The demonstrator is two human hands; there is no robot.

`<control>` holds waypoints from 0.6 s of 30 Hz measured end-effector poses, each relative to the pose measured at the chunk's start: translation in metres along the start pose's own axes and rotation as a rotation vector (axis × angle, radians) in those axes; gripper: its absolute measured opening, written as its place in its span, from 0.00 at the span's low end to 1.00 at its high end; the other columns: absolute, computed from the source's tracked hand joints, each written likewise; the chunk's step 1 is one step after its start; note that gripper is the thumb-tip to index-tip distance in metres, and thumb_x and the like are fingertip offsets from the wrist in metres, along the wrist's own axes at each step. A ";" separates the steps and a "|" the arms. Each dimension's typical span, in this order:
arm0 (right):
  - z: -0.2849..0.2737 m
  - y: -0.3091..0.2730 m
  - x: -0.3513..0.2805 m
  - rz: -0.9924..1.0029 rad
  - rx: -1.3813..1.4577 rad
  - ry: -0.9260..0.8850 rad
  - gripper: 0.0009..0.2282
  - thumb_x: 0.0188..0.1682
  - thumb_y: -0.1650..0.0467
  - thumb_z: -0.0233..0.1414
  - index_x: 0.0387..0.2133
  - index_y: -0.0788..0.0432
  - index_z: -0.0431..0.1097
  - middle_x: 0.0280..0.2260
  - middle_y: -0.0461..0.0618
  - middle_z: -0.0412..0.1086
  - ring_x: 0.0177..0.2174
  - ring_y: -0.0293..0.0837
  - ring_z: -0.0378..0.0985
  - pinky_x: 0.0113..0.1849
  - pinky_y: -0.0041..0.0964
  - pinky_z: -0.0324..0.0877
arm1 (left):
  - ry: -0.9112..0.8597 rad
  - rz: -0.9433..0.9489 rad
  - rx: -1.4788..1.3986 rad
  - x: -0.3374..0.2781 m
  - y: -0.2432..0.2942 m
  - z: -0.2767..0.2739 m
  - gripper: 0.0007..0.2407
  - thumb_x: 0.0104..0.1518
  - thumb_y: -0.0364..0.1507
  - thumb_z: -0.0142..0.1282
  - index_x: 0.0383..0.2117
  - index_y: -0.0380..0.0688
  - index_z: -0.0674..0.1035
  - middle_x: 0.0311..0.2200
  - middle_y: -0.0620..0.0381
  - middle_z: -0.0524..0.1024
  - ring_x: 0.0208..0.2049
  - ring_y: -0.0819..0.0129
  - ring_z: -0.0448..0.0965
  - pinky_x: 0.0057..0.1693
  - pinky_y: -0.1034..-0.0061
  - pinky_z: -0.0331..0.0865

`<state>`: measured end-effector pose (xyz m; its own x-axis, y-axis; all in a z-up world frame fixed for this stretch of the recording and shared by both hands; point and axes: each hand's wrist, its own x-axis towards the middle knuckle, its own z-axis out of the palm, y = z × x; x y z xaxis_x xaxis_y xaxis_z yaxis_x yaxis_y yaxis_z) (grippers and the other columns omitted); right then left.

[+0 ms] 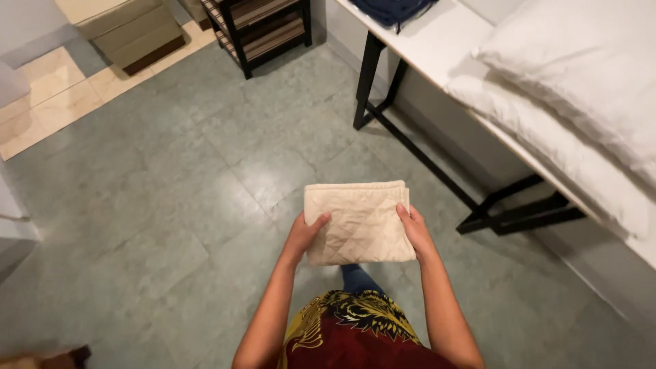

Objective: The person removes a pillow from a pillowcase, places the pillow on a nearby surface, and then folds the empty pillowcase. The person then folds a quilted mat and places it on a stack of other folded bedding.

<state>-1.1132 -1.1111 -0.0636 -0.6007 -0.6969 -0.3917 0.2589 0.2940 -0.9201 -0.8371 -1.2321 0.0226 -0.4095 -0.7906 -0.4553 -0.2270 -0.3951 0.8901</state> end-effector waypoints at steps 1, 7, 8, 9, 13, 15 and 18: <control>0.000 -0.010 0.024 -0.016 -0.032 -0.014 0.20 0.57 0.58 0.55 0.56 0.58 0.72 0.39 0.56 0.76 0.35 0.46 0.78 0.39 0.45 0.76 | 0.002 0.013 0.042 0.020 0.010 0.002 0.29 0.54 0.45 0.68 0.55 0.34 0.76 0.49 0.35 0.78 0.53 0.50 0.78 0.54 0.56 0.73; 0.013 -0.106 0.129 -0.065 -0.137 -0.036 0.21 0.56 0.56 0.55 0.55 0.56 0.73 0.41 0.56 0.76 0.39 0.48 0.76 0.42 0.45 0.74 | 0.029 0.035 0.065 0.098 0.123 0.038 0.31 0.54 0.45 0.66 0.59 0.36 0.74 0.54 0.33 0.76 0.58 0.45 0.75 0.58 0.53 0.71; 0.016 -0.125 0.137 -0.071 -0.166 -0.039 0.21 0.56 0.56 0.55 0.55 0.57 0.73 0.43 0.59 0.75 0.42 0.50 0.76 0.45 0.47 0.72 | 0.033 0.031 0.061 0.113 0.132 0.044 0.31 0.54 0.44 0.66 0.61 0.39 0.73 0.57 0.35 0.74 0.61 0.45 0.72 0.61 0.53 0.69; 0.018 -0.145 0.148 -0.069 -0.168 -0.038 0.21 0.56 0.56 0.55 0.55 0.57 0.73 0.43 0.59 0.75 0.42 0.50 0.76 0.45 0.47 0.72 | 0.032 0.029 0.060 0.135 0.138 0.051 0.31 0.54 0.44 0.66 0.61 0.39 0.73 0.57 0.35 0.74 0.61 0.45 0.72 0.61 0.53 0.69; 0.027 -0.197 0.181 -0.053 -0.272 -0.028 0.23 0.55 0.55 0.55 0.56 0.55 0.73 0.47 0.62 0.75 0.47 0.54 0.76 0.49 0.52 0.70 | 0.053 0.054 0.019 0.193 0.160 0.065 0.33 0.55 0.41 0.66 0.65 0.41 0.68 0.62 0.35 0.68 0.66 0.45 0.64 0.66 0.52 0.62; 0.030 -0.214 0.211 -0.049 -0.289 -0.018 0.23 0.54 0.54 0.55 0.57 0.53 0.73 0.50 0.63 0.74 0.51 0.56 0.75 0.51 0.53 0.69 | 0.050 0.040 0.025 0.220 0.178 0.071 0.34 0.54 0.42 0.67 0.67 0.43 0.67 0.64 0.37 0.66 0.68 0.47 0.62 0.68 0.53 0.61; 0.025 -0.216 0.261 -0.062 -0.246 0.011 0.22 0.55 0.56 0.55 0.57 0.56 0.72 0.48 0.61 0.74 0.49 0.53 0.75 0.52 0.52 0.68 | 0.032 0.034 0.014 0.257 0.196 0.080 0.33 0.56 0.41 0.66 0.66 0.39 0.67 0.63 0.34 0.67 0.67 0.44 0.62 0.68 0.52 0.60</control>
<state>-1.3065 -1.3727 0.0328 -0.6179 -0.7121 -0.3333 0.0302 0.4021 -0.9151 -1.0576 -1.4754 0.0786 -0.3891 -0.8181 -0.4235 -0.2258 -0.3610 0.9048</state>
